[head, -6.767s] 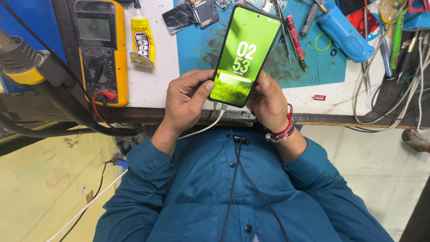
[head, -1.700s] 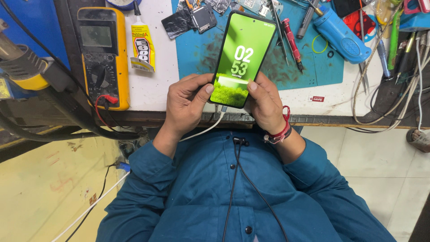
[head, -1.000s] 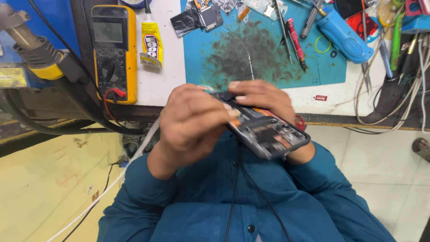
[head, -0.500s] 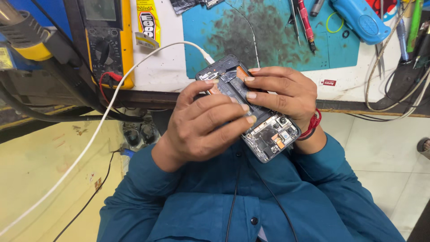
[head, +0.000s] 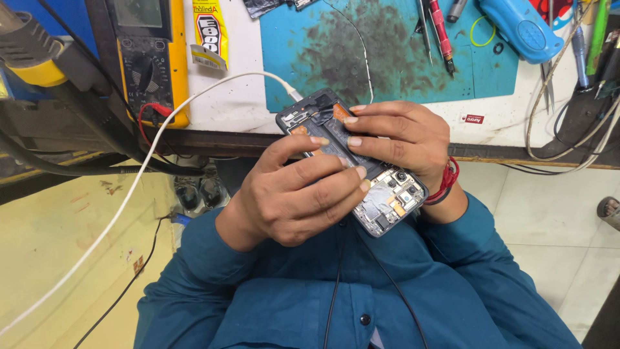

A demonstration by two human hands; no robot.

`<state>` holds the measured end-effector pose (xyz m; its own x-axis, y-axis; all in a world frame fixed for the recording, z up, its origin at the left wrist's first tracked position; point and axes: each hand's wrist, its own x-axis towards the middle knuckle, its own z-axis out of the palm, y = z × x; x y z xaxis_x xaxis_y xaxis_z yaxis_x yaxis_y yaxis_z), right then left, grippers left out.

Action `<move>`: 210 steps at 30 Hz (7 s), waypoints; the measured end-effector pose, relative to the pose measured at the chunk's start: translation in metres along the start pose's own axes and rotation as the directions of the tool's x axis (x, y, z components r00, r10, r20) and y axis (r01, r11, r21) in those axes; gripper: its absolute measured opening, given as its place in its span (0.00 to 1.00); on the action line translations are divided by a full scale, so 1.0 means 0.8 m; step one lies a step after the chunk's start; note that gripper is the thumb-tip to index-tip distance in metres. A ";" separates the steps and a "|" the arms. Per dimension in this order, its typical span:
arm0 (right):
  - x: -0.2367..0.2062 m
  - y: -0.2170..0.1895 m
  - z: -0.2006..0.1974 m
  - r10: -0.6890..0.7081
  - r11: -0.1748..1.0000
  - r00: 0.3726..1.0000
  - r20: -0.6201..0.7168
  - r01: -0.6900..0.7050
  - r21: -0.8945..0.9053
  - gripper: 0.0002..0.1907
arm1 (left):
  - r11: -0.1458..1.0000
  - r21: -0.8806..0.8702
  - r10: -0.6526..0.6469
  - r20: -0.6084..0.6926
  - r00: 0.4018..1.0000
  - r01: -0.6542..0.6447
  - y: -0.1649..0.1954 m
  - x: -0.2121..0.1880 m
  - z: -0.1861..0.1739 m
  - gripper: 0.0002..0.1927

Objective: The person repairs a smartphone at a workbench. They use a screwdriver to unscrew and pry open the phone's back cover, disconnect internal components, plug in a charging cable and power the phone on to test it, then handle the removed battery and continue working on the open device.

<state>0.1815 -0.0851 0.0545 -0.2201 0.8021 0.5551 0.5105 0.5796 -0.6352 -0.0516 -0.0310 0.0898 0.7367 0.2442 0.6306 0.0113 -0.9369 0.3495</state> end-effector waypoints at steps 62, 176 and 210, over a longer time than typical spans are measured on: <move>-0.054 0.055 0.080 0.654 0.324 0.736 0.175 -0.481 0.814 0.17 | -0.061 -0.977 -0.900 0.143 0.412 0.205 -0.112 -0.037 0.106 0.04; -0.044 0.070 0.064 0.646 0.088 0.665 0.375 -0.553 0.829 0.15 | -0.155 -0.974 -0.896 0.209 0.391 0.167 -0.111 -0.039 0.101 0.03; -0.039 0.067 0.063 0.637 0.099 0.669 0.383 -0.564 0.820 0.15 | -0.147 -0.974 -0.893 0.206 0.399 0.175 -0.110 -0.038 0.101 0.03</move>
<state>0.1736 -0.0720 -0.0241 -0.1403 0.9609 -0.2389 -0.5071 -0.2770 -0.8162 -0.0204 0.0238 -0.0156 0.4235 0.8828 -0.2033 -0.5314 0.4239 0.7335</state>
